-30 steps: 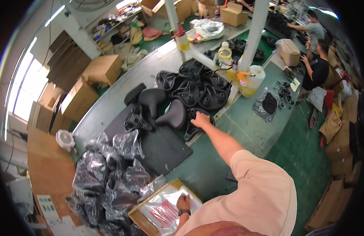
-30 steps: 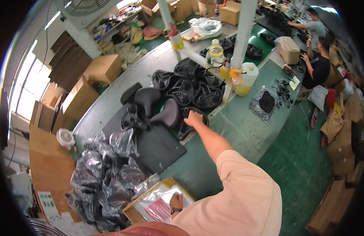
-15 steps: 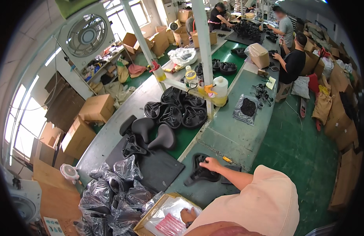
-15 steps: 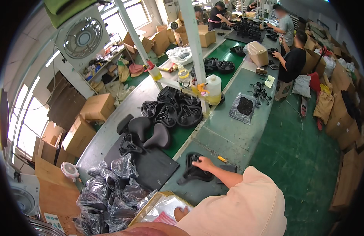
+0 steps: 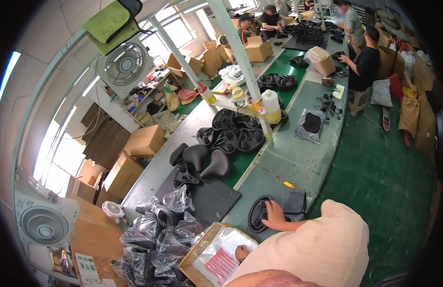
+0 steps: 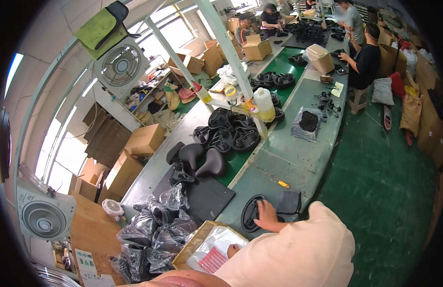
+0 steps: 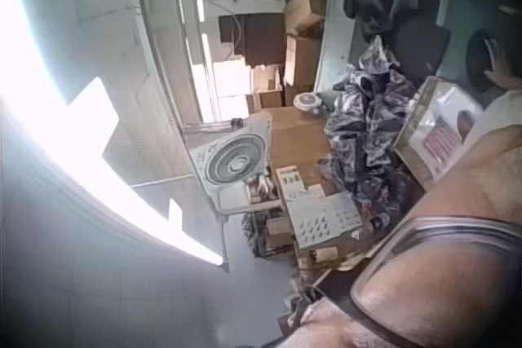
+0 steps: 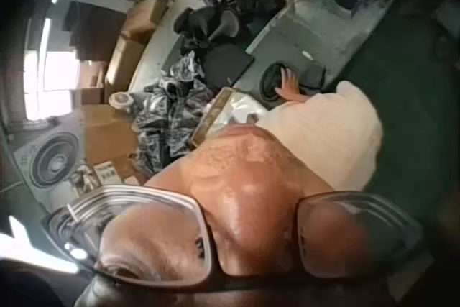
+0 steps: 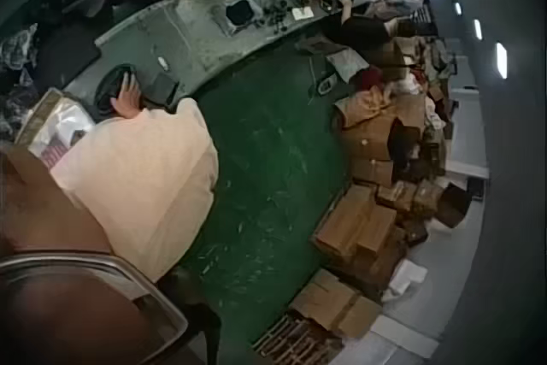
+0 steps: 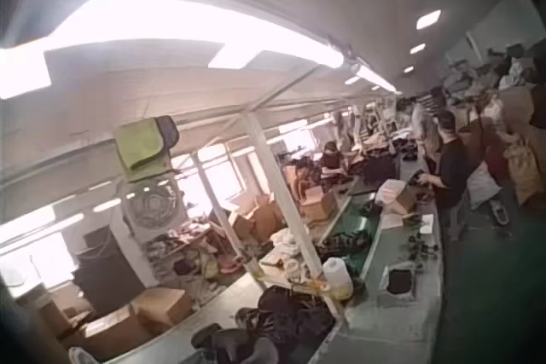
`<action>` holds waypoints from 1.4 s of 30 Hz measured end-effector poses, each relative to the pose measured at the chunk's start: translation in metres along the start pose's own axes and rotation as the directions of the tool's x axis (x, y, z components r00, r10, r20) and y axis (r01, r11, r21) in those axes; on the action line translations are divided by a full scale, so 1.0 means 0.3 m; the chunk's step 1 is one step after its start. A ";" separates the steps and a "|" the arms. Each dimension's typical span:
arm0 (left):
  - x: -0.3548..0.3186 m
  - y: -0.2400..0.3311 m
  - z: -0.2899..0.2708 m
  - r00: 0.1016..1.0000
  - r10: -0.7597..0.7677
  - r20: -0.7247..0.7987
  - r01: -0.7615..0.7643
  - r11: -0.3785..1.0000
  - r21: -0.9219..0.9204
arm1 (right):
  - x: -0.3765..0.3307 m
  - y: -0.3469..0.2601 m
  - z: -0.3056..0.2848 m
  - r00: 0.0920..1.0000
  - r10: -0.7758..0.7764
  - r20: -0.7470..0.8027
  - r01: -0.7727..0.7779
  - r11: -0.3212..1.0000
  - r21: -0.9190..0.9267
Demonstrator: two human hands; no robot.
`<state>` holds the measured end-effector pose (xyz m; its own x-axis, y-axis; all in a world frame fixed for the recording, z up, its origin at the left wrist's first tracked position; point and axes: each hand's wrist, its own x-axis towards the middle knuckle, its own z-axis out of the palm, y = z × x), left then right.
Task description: The recorder is picking up individual bicycle seats from a conveyor belt/table and placing them into individual plastic bags.
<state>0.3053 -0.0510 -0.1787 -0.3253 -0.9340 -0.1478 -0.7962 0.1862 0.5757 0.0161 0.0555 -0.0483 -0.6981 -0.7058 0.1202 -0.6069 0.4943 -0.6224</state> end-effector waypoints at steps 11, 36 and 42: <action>0.024 -0.220 -0.231 0.832 -0.337 0.440 0.516 0.180 -0.838 | -0.072 0.285 0.191 0.885 0.330 0.330 -0.253 0.933 -0.255; -0.160 0.356 -0.674 0.866 0.142 0.480 0.350 0.514 -0.783 | -0.105 -0.369 -0.220 0.266 -0.515 0.815 -0.959 -0.059 0.276; -0.122 0.091 -0.946 0.957 0.037 0.289 0.278 -0.416 -0.866 | -0.092 -0.386 -0.367 0.570 -0.441 0.693 -0.816 -0.204 0.541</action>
<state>0.4403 -0.0982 0.0705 -0.4881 -0.7986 -0.3520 0.6825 -0.6007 0.4164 0.0638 0.0737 0.1057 0.1327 -0.9721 -0.1935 0.8991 0.2002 -0.3893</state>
